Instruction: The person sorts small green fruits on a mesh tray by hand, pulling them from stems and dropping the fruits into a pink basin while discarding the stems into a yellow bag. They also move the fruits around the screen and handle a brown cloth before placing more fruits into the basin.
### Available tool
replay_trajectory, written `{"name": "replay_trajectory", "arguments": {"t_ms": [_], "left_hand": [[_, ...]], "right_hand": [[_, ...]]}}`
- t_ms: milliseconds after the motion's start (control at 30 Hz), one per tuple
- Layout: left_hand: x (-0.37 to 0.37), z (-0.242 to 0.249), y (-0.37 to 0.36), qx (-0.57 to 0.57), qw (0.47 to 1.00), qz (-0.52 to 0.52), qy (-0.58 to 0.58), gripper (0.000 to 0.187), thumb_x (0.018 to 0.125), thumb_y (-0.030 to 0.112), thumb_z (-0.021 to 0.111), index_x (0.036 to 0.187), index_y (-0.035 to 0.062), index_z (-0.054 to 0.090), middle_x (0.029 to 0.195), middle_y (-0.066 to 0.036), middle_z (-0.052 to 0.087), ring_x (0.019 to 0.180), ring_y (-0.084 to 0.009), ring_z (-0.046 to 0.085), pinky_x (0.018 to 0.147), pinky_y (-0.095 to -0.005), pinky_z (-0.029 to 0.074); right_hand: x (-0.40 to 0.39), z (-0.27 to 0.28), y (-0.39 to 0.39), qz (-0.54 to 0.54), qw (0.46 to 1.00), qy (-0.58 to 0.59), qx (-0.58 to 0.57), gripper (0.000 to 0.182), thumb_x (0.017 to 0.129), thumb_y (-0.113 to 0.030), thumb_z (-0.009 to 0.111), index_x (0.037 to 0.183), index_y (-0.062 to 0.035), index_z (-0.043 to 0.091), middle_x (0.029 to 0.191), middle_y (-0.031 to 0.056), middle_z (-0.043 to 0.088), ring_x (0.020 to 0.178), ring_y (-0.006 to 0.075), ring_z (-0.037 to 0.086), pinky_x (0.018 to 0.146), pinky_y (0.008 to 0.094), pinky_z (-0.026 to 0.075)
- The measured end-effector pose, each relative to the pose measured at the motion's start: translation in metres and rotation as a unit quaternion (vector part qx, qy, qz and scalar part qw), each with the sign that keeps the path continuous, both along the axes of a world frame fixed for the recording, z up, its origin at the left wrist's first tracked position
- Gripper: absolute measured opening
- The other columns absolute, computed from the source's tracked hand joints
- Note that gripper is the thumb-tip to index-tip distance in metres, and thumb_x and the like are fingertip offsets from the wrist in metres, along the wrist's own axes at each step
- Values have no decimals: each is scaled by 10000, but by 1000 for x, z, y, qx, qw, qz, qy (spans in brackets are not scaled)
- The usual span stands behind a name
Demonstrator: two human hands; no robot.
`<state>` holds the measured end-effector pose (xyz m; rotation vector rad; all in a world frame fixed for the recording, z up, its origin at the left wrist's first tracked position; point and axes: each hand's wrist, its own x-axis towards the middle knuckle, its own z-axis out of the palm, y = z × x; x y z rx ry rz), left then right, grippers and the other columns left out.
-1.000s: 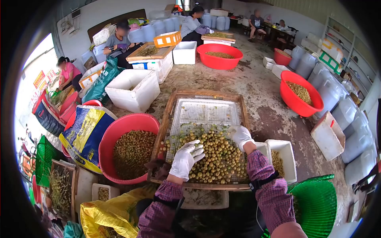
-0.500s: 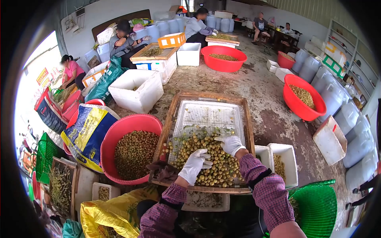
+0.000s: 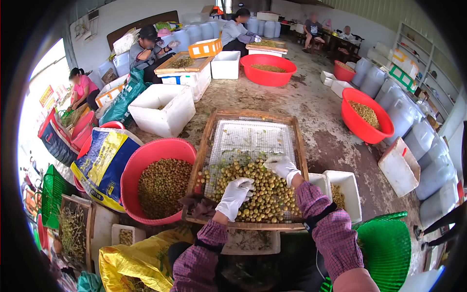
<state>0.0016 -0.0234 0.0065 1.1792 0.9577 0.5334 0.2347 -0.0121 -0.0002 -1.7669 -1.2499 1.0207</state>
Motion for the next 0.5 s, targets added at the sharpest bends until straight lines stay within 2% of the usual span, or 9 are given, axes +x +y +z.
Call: {"name": "replay_trajectory", "arguments": {"t_ms": [67, 100, 167, 233, 267, 300, 367, 467, 500], "left_hand": [[1, 8, -4, 11, 1000, 0, -6, 248, 951, 124, 518, 1169, 34, 596, 982, -80, 672, 736, -119, 624, 647, -240, 524], [0, 11, -5, 17, 1000, -2, -8, 245, 948, 123, 523, 1164, 35, 600, 978, -77, 672, 731, -117, 622, 644, -236, 521], [-1, 10, -5, 12, 1000, -11, -11, 223, 922, 123, 555, 1110, 34, 636, 919, -65, 679, 724, -106, 614, 632, -235, 500], [-7, -4, -2, 259, 944, -102, 179, 200, 863, 112, 609, 1040, 38, 668, 890, -81, 684, 731, -140, 626, 653, -269, 497], [-10, -32, 0, 351, 911, -128, 173, 215, 796, 130, 658, 995, 54, 686, 888, -107, 684, 746, -198, 636, 694, -302, 498], [-13, -23, -4, 345, 870, -223, 273, 254, 773, 181, 684, 1000, 67, 686, 924, -115, 682, 798, -257, 642, 719, -335, 501], [-13, -35, -11, 433, 824, -229, 285, 264, 763, 243, 690, 964, 73, 687, 909, -111, 667, 825, -282, 640, 725, -362, 504], [-4, -8, -35, 443, 798, -178, 367, 234, 765, 263, 679, 902, 73, 687, 884, -117, 641, 850, -299, 631, 743, -379, 502], [0, -19, -33, 457, 792, -140, 380, 218, 767, 264, 677, 878, 76, 687, 875, -118, 635, 847, -299, 629, 743, -379, 501]], "right_hand": [[-1, 34, -15, -42, 995, 94, -21, 205, 829, -215, 721, 944, -47, 691, 645, -7, 603, 445, 37, 447, 379, 203, 330], [3, 38, -17, -22, 992, 121, 0, 189, 837, -195, 709, 941, -39, 679, 630, -7, 595, 455, 49, 471, 404, 213, 372], [11, 45, -31, -31, 998, 38, -29, 138, 857, -155, 671, 911, -29, 664, 647, 5, 602, 495, 75, 528, 441, 231, 420], [24, 28, -45, 40, 994, -103, -2, 112, 858, -123, 646, 911, -24, 649, 680, 23, 609, 528, 95, 563, 472, 256, 452], [30, 19, -49, 78, 982, -174, 12, 100, 859, -107, 633, 910, -22, 641, 696, 32, 612, 545, 105, 581, 488, 268, 468], [29, 12, -56, 69, 985, -144, -64, 126, 832, -110, 629, 916, -17, 622, 757, 89, 637, 645, 186, 636, 569, 336, 502], [25, 0, -74, 159, 929, -335, -1, 166, 812, -139, 630, 940, -34, 620, 802, 143, 650, 759, 290, 650, 681, 401, 508], [3, -1, -93, 234, 878, -418, 11, 161, 812, -165, 613, 934, -62, 637, 869, 172, 655, 860, 360, 627, 763, 438, 488], [-3, 1, -93, 234, 879, -416, -4, 163, 807, -163, 617, 937, -66, 643, 877, 173, 657, 863, 366, 623, 770, 443, 485]]}}
